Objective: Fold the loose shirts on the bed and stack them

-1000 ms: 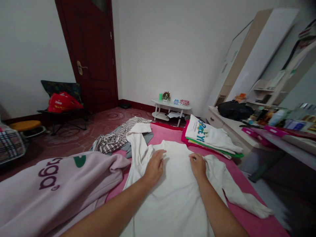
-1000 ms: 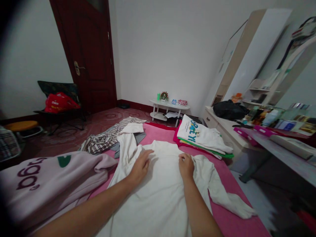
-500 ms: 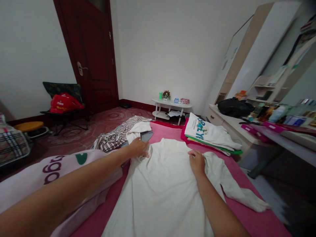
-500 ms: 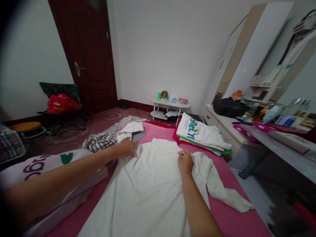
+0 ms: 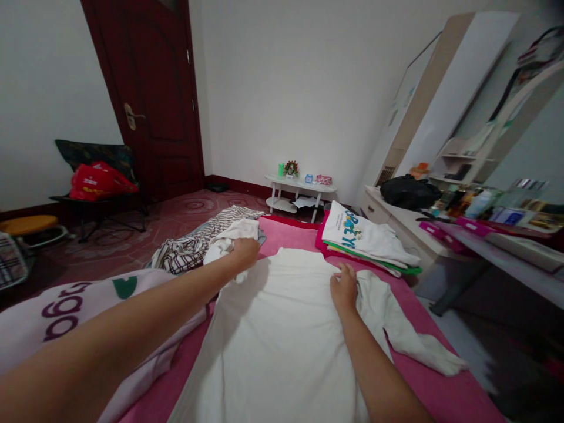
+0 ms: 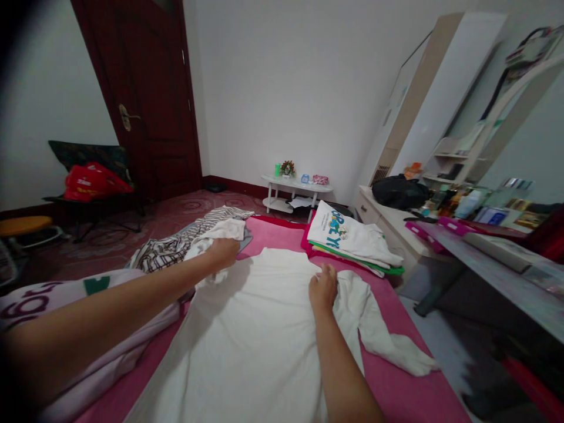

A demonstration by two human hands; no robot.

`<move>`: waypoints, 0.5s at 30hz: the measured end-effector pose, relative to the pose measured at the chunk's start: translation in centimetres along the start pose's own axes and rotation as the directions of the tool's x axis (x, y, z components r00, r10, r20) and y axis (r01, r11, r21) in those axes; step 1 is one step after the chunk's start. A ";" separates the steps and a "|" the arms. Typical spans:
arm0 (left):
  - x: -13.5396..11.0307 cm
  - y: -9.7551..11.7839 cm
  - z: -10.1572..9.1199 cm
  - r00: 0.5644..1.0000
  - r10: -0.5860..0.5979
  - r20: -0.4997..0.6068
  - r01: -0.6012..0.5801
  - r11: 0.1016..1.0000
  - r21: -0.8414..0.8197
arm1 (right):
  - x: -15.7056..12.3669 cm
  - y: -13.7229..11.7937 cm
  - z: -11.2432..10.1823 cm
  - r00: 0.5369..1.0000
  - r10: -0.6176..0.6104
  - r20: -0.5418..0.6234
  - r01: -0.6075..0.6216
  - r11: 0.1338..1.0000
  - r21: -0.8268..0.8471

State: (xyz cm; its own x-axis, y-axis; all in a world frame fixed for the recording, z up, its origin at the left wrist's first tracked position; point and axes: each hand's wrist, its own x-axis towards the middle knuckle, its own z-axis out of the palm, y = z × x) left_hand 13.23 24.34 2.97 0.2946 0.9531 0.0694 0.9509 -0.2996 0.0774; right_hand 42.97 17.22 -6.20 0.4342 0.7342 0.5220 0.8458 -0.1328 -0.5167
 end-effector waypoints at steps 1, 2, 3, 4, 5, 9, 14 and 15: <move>0.3 0.9 0.5 1.000 0.000 -0.012 0.000 1.000 -0.019 | 0.0 -0.1 0.0 1.000 0.010 0.000 -0.010 1.000 -0.026; 0.6 1.7 1.0 1.000 -0.006 -0.021 0.005 0.999 -0.038 | 0.0 -0.3 0.0 1.000 0.020 0.001 -0.020 0.998 -0.052; 0.9 2.4 1.5 1.000 -0.013 -0.028 0.011 0.998 -0.059 | 0.1 -0.5 -0.1 1.000 0.030 0.004 -0.029 0.997 -0.078; 1.2 3.0 2.1 0.999 -0.018 -0.034 0.015 0.996 -0.083 | 0.1 -0.6 -0.1 0.999 0.039 0.010 -0.037 0.994 -0.102; 1.6 3.5 2.6 0.999 -0.024 -0.040 0.020 0.994 -0.107 | 0.2 -0.7 -0.1 0.999 0.048 0.017 -0.046 0.991 -0.124; 2.8 4.6 4.4 0.995 -0.080 -0.055 0.069 0.979 -0.190 | 0.8 -0.9 0.0 0.994 0.087 0.061 -0.074 0.979 -0.189; 3.8 4.9 4.9 0.985 -0.120 -0.121 0.085 0.962 -0.261 | 2.7 -0.3 -0.1 0.981 0.122 0.153 -0.093 0.978 -0.185; 4.3 5.0 4.7 0.981 -0.123 -0.148 0.081 0.961 -0.266 | 3.3 -0.2 -0.2 0.980 0.126 0.157 -0.098 0.980 -0.176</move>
State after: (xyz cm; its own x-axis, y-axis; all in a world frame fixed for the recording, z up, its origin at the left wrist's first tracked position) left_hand 19.66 27.11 -1.02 0.1579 0.9658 0.2055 0.9121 -0.2224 0.3443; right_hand 44.33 19.55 -4.25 0.4831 0.8068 0.3402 0.8406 -0.3187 -0.4380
